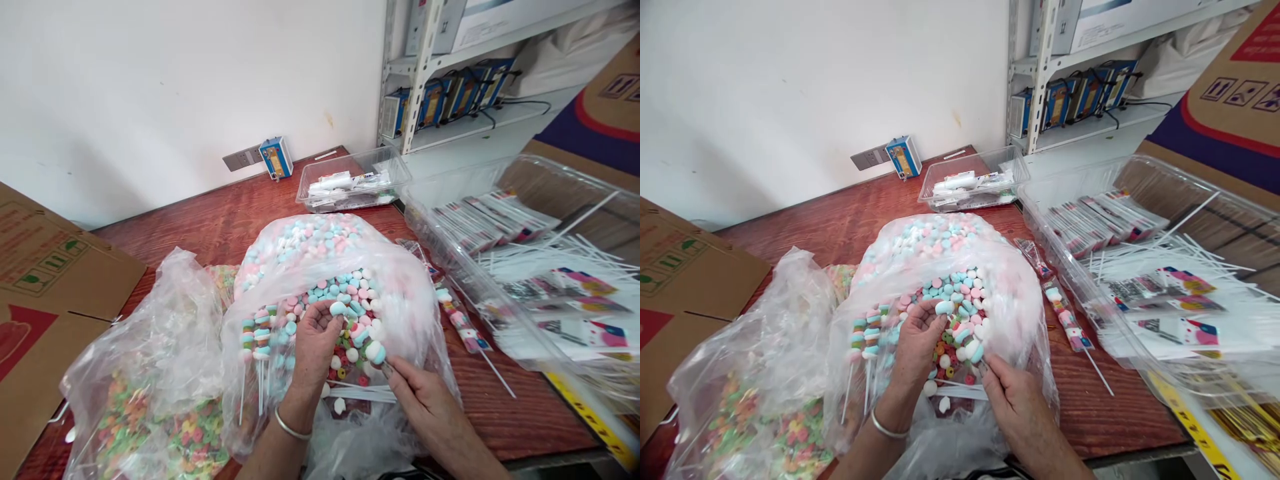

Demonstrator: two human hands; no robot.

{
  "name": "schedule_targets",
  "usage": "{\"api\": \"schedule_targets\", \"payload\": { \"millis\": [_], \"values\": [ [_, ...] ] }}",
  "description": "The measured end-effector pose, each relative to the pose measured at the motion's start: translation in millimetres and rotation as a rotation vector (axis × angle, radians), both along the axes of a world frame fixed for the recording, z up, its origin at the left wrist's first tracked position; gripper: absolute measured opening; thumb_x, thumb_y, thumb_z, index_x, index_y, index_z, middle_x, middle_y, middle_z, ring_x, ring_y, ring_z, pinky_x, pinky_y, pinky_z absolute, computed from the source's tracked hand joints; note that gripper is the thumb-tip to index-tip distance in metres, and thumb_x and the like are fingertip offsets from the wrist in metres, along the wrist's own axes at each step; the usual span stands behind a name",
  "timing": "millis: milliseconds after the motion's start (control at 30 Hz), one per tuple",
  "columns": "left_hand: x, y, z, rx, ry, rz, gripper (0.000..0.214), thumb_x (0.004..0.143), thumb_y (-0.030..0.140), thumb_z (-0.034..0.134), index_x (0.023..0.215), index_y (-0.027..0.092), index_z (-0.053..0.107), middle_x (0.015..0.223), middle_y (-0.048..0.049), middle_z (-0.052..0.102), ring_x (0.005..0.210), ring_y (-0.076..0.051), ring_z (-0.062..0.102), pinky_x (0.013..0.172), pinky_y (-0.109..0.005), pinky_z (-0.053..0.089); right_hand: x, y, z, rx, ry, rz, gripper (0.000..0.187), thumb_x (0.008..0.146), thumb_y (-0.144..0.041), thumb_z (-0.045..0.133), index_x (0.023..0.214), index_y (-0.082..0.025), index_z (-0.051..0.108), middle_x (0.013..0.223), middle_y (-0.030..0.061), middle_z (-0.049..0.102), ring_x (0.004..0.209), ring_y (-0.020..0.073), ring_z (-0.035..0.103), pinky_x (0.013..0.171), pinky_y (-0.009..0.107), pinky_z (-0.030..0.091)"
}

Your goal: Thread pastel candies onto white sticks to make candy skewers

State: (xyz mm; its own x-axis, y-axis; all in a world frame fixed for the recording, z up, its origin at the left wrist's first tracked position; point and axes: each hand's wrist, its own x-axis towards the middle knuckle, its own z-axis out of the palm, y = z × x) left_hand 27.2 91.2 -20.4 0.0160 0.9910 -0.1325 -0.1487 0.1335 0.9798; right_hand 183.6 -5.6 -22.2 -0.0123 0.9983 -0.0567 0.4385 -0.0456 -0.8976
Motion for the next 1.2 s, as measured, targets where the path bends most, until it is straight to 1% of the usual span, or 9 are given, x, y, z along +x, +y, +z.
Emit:
{"api": "schedule_targets", "payload": {
  "millis": [200, 333, 433, 600, 667, 767, 1000, 1133, 1200],
  "values": [
    [1, -2, 1.1, 0.058, 0.077, -0.054, 0.024, 0.077, 0.027, 0.069, 0.098, 0.017, 0.063, 0.094, -0.0064, 0.074, 0.090, -0.017, 0.069, 0.084, -0.031, 0.054, -1, 2, -0.6, -0.031, 0.036, -0.035, 0.037, 0.090, -0.039, 0.041, 0.072, -0.019, 0.065, 0.059, 0.0011, 0.062, 0.057, 0.0185, 0.056, 0.061, 0.030, 0.051],
    [1, -4, 1.1, 0.118, 0.155, -0.077, 0.022, 0.080, 0.023, 0.065, 0.101, 0.018, 0.063, 0.099, -0.0067, 0.073, 0.094, -0.018, 0.069, 0.087, -0.033, 0.055, 0, 2, -2.6, -0.100, 0.151, -0.037, 0.036, 0.090, -0.042, 0.044, 0.078, -0.019, 0.069, 0.066, 0.0023, 0.065, 0.062, 0.0203, 0.058, 0.063, 0.031, 0.051],
    [0, -5, -0.8, 0.200, 0.251, -0.098, 0.021, 0.081, 0.021, 0.063, 0.103, 0.019, 0.064, 0.100, -0.0070, 0.071, 0.094, -0.018, 0.068, 0.086, -0.033, 0.055, -2, 2, -2.1, -0.123, 0.246, -0.050, 0.034, 0.089, -0.040, 0.046, 0.083, -0.020, 0.072, 0.060, 0.0002, 0.062, 0.061, 0.0199, 0.057, 0.058, 0.028, 0.048],
    [0, -6, -4.9, 0.256, 0.323, -0.109, 0.019, 0.082, 0.019, 0.061, 0.101, 0.019, 0.064, 0.097, -0.0060, 0.070, 0.091, -0.018, 0.067, 0.083, -0.032, 0.055, -8, 2, -3.4, -0.176, 0.334, -0.082, 0.034, 0.089, -0.041, 0.044, 0.074, -0.020, 0.066, 0.051, -0.0040, 0.048, 0.046, 0.0134, 0.040, 0.043, 0.023, 0.033],
    [-1, -6, -5.2, 0.252, 0.332, -0.117, 0.018, 0.083, 0.019, 0.060, 0.100, 0.019, 0.063, 0.096, -0.0058, 0.070, 0.089, -0.018, 0.067, 0.081, -0.031, 0.054, -11, 2, -4.2, -0.190, 0.350, -0.081, 0.034, 0.090, -0.042, 0.043, 0.072, -0.020, 0.063, 0.050, -0.0051, 0.044, 0.044, 0.0119, 0.034, 0.041, 0.022, 0.028],
    [-3, -8, -4.6, 0.265, 0.380, -0.117, 0.017, 0.083, 0.020, 0.060, 0.100, 0.019, 0.064, 0.094, -0.0056, 0.069, 0.085, -0.017, 0.066, 0.077, -0.029, 0.053, -13, 3, -2.2, -0.182, 0.341, -0.072, 0.032, 0.090, -0.042, 0.044, 0.072, -0.021, 0.060, 0.051, -0.0057, 0.041, 0.043, 0.0113, 0.031, 0.040, 0.022, 0.025],
    [-7, -11, -8.1, 0.297, 0.432, -0.116, 0.019, 0.084, 0.021, 0.058, 0.102, 0.021, 0.065, 0.092, -0.0040, 0.067, 0.082, -0.016, 0.063, 0.074, -0.027, 0.050, -15, 11, 5.5, -0.139, 0.222, -0.089, 0.028, 0.089, -0.037, 0.042, 0.071, -0.020, 0.056, 0.054, -0.0049, 0.045, 0.047, 0.0122, 0.037, 0.042, 0.022, 0.029],
    [-6, -12, -6.3, 0.309, 0.355, -0.077, 0.019, 0.083, 0.025, 0.060, 0.102, 0.021, 0.063, 0.097, -0.0050, 0.065, 0.087, -0.017, 0.062, 0.080, -0.029, 0.050, -23, 16, -2.4, -0.106, 0.126, -0.074, 0.030, 0.092, -0.035, 0.038, 0.075, -0.020, 0.058, 0.059, -0.0026, 0.052, 0.055, 0.0152, 0.047, 0.050, 0.024, 0.037],
    [-4, -13, -1.2, 0.244, 0.286, -0.032, 0.021, 0.084, 0.033, 0.058, 0.101, 0.021, 0.060, 0.102, -0.0060, 0.064, 0.093, -0.018, 0.062, 0.084, -0.031, 0.050, -31, 17, -8.8, -0.061, 0.082, -0.070, 0.029, 0.094, -0.034, 0.037, 0.080, -0.020, 0.058, 0.064, -0.0011, 0.058, 0.059, 0.0164, 0.052, 0.055, 0.025, 0.041]
  ]
}}
